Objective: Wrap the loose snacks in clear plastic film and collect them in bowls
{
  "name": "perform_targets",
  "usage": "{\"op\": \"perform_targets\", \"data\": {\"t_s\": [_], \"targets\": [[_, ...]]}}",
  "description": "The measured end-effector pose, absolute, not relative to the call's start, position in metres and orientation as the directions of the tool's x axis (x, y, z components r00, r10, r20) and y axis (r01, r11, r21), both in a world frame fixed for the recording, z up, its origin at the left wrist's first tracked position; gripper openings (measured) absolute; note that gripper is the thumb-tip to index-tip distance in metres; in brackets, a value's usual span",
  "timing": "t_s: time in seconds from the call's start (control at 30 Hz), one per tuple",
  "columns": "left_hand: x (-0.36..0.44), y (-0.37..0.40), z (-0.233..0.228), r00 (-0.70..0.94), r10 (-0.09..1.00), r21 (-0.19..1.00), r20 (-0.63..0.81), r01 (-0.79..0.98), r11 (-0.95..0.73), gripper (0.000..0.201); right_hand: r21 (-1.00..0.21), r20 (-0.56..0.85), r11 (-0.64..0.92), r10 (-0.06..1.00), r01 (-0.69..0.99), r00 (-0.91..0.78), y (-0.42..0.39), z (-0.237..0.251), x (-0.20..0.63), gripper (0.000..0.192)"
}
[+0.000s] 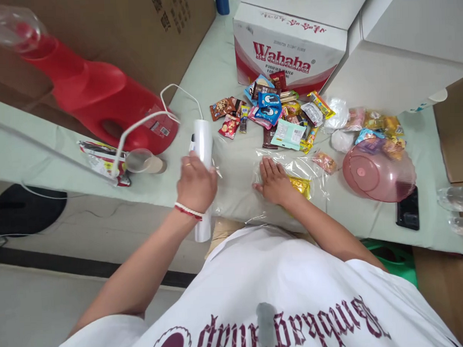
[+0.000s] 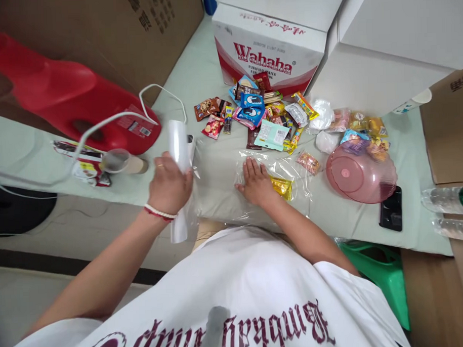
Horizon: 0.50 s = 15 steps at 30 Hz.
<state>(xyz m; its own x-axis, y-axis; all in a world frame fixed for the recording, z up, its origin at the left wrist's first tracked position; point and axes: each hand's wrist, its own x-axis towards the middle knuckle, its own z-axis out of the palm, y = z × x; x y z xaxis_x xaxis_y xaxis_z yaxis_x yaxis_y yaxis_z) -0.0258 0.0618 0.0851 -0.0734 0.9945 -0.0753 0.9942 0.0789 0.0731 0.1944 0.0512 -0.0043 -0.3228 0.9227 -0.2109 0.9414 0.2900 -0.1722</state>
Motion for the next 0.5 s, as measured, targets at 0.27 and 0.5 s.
{"op": "perform_targets", "data": {"t_s": [0.27, 0.5], "targets": [[0.007, 0.070, 0.038, 0.070, 0.977, 0.046, -0.200, 0.997, -0.062, 0.066, -0.144, -0.164, 0.306, 0.930, 0.941, -0.328, 0.047, 0.005, 0.192, 0.076], [-0.013, 0.068, 0.032, 0.111, 0.993, 0.110, 0.029, 0.987, -0.114, 0.074, -0.133, -0.130, 0.307, 0.937, 0.942, -0.324, 0.052, 0.032, 0.191, 0.060]]}}
